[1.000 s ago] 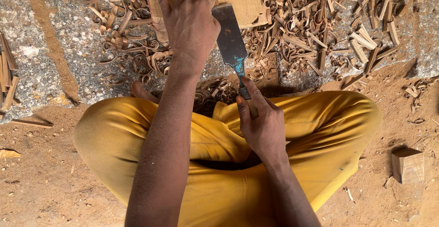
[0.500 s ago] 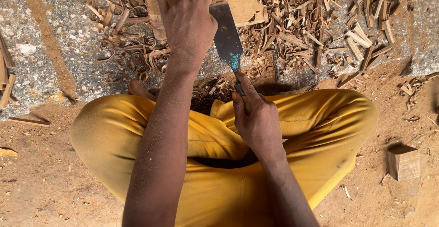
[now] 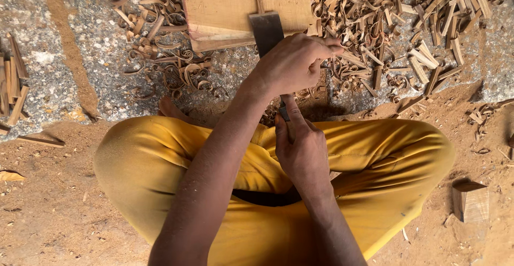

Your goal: The person sits cross-legged on the ground and uses a chisel to carve a small rectangular block of wood. They repeatedly scrape the surface to remove thin shavings, occasionally pausing to clear debris from the work area.

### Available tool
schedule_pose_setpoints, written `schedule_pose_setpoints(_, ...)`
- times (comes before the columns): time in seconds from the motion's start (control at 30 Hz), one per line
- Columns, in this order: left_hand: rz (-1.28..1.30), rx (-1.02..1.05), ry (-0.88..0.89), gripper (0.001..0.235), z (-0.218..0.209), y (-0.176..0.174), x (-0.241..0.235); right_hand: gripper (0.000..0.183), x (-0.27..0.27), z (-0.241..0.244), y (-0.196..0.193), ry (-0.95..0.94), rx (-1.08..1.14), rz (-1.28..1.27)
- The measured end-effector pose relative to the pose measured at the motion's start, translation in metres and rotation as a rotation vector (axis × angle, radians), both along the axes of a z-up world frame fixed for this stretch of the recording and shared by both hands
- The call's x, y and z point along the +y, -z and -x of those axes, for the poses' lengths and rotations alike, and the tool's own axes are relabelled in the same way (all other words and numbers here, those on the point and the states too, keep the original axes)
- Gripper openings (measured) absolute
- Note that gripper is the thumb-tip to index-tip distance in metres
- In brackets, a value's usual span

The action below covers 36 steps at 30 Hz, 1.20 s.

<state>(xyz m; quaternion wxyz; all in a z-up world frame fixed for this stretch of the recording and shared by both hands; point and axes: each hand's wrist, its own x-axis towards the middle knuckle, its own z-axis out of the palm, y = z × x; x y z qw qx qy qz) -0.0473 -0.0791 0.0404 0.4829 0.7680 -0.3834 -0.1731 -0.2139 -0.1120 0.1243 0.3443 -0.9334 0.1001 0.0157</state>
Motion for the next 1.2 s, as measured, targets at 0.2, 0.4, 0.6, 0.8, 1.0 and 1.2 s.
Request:
schedule_pose_setpoints(0.2,-0.012,0.006,-0.051,0.023,-0.024,0.009,0.001,0.048,0.002,-0.022,0.006,0.032,0.061,0.002)
schedule_pose_setpoints(0.4,0.116,-0.063,-0.083,0.021,-0.036,0.021,-0.002,0.045,0.005,-0.027,0.017,-0.045,-0.145,0.032)
schedule_pose_setpoints(0.6,0.165,-0.090,-0.161,0.041,-0.042,0.027,-0.004,0.050,0.005,-0.033,0.018,0.021,0.065,0.057)
schedule_pose_setpoints(0.8,0.160,-0.138,-0.184,0.030,-0.060,0.042,-0.016,0.049,0.004,-0.035,0.031,-0.025,-0.146,0.065)
schedule_pose_setpoints(1.0,0.046,-0.091,-0.290,0.014,-0.081,0.054,-0.036,0.049,-0.001,-0.047,0.036,0.046,0.005,-0.011)
schedule_pose_setpoints(1.2,-0.016,-0.134,-0.373,0.023,-0.107,0.064,-0.032,0.035,0.001,-0.082,0.038,-0.037,-0.090,-0.001)
